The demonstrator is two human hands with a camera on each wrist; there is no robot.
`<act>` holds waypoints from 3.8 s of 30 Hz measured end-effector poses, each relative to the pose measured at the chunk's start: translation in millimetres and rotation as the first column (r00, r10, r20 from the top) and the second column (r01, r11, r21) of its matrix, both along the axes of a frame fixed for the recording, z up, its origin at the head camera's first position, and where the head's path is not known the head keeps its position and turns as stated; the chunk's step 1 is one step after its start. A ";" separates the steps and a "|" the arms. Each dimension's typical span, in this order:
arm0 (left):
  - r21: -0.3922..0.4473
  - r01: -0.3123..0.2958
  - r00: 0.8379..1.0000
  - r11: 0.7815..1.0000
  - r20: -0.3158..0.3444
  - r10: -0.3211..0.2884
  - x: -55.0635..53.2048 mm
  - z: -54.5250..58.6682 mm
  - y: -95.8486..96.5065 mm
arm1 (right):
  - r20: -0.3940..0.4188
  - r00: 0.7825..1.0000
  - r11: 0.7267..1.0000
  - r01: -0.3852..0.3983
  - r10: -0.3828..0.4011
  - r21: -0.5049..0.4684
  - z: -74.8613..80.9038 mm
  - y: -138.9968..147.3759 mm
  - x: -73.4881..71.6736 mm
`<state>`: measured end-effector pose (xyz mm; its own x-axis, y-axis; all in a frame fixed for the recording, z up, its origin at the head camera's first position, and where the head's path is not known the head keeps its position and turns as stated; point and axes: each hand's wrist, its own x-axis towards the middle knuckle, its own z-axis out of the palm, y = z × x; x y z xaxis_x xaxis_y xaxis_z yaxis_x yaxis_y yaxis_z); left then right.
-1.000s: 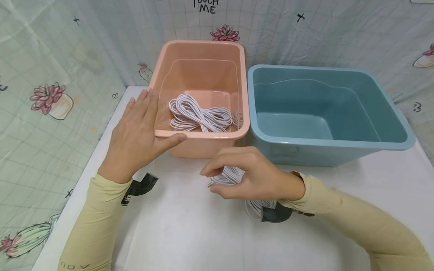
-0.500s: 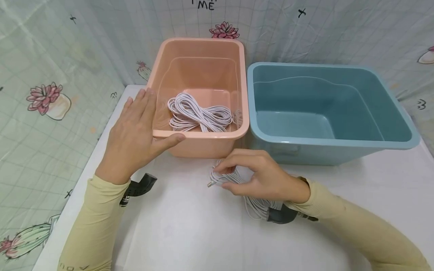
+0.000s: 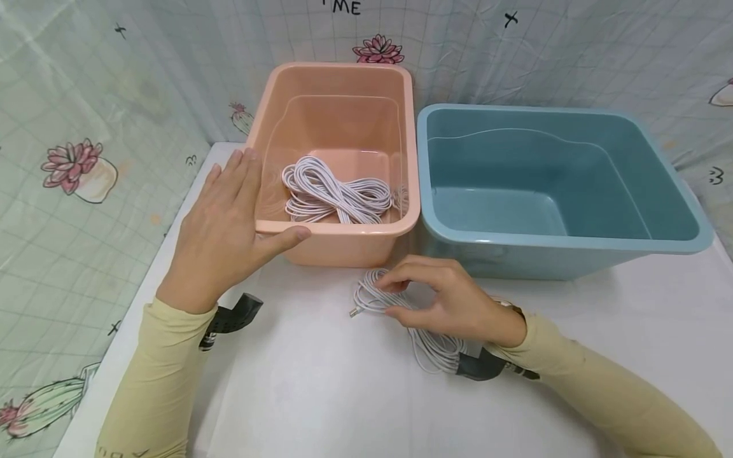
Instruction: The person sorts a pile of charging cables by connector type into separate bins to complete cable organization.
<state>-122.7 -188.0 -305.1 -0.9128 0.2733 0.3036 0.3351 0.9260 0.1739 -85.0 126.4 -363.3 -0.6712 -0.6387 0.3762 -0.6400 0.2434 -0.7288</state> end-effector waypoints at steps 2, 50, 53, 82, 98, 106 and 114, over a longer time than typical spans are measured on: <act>-0.006 -0.003 1.000 1.000 0.005 0.003 0.1 0.4 0.3 | -0.003 1.000 1.000 0.005 -0.005 -0.001 -2.2 0.9 -0.1; -0.028 0.010 1.000 1.000 -0.018 -0.011 -2.4 2.9 2.0 | 0.111 0.966 0.926 0.187 -0.234 0.328 -31.5 6.9 -1.5; -0.026 0.009 1.000 1.000 -0.020 -0.009 -2.4 1.9 1.5 | 0.117 0.962 0.911 0.187 -0.245 0.367 -31.1 6.6 -1.4; -0.022 0.012 1.000 1.000 -0.019 -0.012 -2.0 -0.8 0.1 | 0.177 0.934 0.835 0.179 -0.310 0.521 -34.6 2.6 2.6; -0.030 0.003 1.000 1.000 0.000 -0.003 -1.7 -0.4 0.4 | 0.158 0.936 0.817 0.182 -0.315 0.547 -37.0 0.9 2.1; -0.026 0.001 1.000 1.000 -0.005 -0.001 -1.4 -0.4 -0.5 | 0.136 0.949 0.834 0.176 -0.285 0.523 -39.1 -0.9 3.3; -0.017 0.008 1.000 1.000 -0.013 -0.008 -1.6 -0.4 -0.2 | 0.111 0.957 0.858 0.186 -0.269 0.479 -41.7 -3.4 6.1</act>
